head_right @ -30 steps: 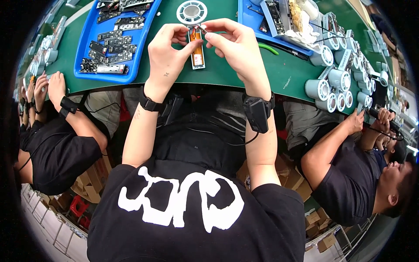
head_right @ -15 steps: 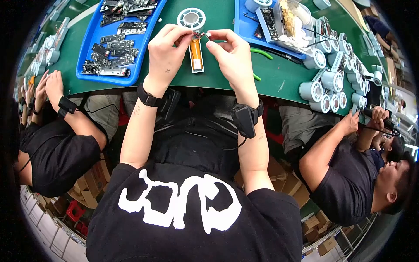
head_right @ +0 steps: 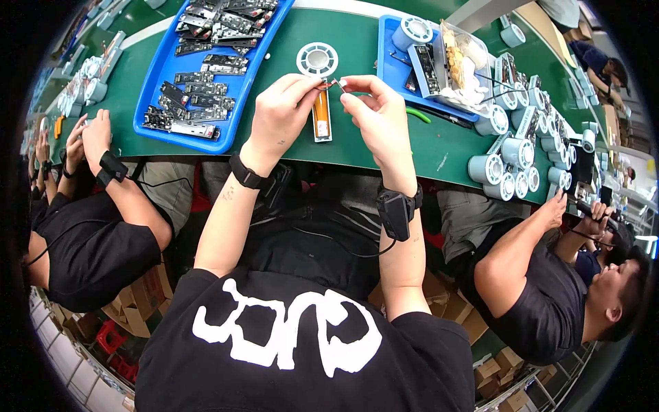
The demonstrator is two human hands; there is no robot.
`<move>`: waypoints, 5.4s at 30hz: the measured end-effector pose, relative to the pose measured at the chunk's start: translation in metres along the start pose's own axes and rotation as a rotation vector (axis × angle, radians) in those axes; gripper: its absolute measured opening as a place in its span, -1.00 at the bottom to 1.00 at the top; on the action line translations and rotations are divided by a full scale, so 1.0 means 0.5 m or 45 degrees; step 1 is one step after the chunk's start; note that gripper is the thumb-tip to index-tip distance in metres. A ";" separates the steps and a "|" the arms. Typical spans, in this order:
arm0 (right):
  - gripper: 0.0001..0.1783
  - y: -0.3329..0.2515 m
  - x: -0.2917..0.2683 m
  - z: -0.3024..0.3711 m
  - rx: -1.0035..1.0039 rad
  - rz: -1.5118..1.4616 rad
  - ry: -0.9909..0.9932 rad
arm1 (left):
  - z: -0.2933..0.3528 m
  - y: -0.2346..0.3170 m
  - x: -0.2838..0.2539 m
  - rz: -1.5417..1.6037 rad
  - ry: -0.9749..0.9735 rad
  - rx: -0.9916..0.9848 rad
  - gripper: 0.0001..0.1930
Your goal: Manually assemble small electronic components and circuit boards at a factory production line.
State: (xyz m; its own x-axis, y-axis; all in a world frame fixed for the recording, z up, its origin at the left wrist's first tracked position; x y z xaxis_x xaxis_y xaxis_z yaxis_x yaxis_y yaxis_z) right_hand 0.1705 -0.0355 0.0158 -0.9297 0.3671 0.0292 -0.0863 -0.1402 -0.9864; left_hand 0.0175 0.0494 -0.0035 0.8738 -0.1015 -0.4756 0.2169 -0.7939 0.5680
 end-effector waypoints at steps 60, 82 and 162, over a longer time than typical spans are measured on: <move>-0.78 0.021 0.094 0.007 -0.172 0.303 0.326 | 0.044 0.030 -0.024 -0.115 -0.192 -0.123 -0.70; -0.75 0.018 0.145 0.029 -0.608 1.031 0.606 | 0.204 0.185 -0.473 -0.408 0.412 0.154 -0.77; -0.40 0.070 0.161 0.069 -0.759 1.433 0.689 | 0.175 -0.302 -0.473 -0.354 0.586 -0.551 -0.71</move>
State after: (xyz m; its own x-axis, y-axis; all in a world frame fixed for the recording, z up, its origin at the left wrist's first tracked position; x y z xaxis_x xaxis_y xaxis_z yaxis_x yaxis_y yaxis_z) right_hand 0.0803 -0.0424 -0.0109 -0.1308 0.6465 -0.7516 0.9024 -0.2363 -0.3603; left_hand -0.2599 0.1406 -0.0357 0.8357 0.4118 -0.3634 0.5304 -0.4329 0.7289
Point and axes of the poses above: each hand's wrist, its own z-axis away from the middle knuckle, its own x-axis out of the palm, y = z × x, the point moved 3 cm from there along -z, towards the middle knuckle, and after that the axes turned 1 degree about x, right-handed, at the moved point
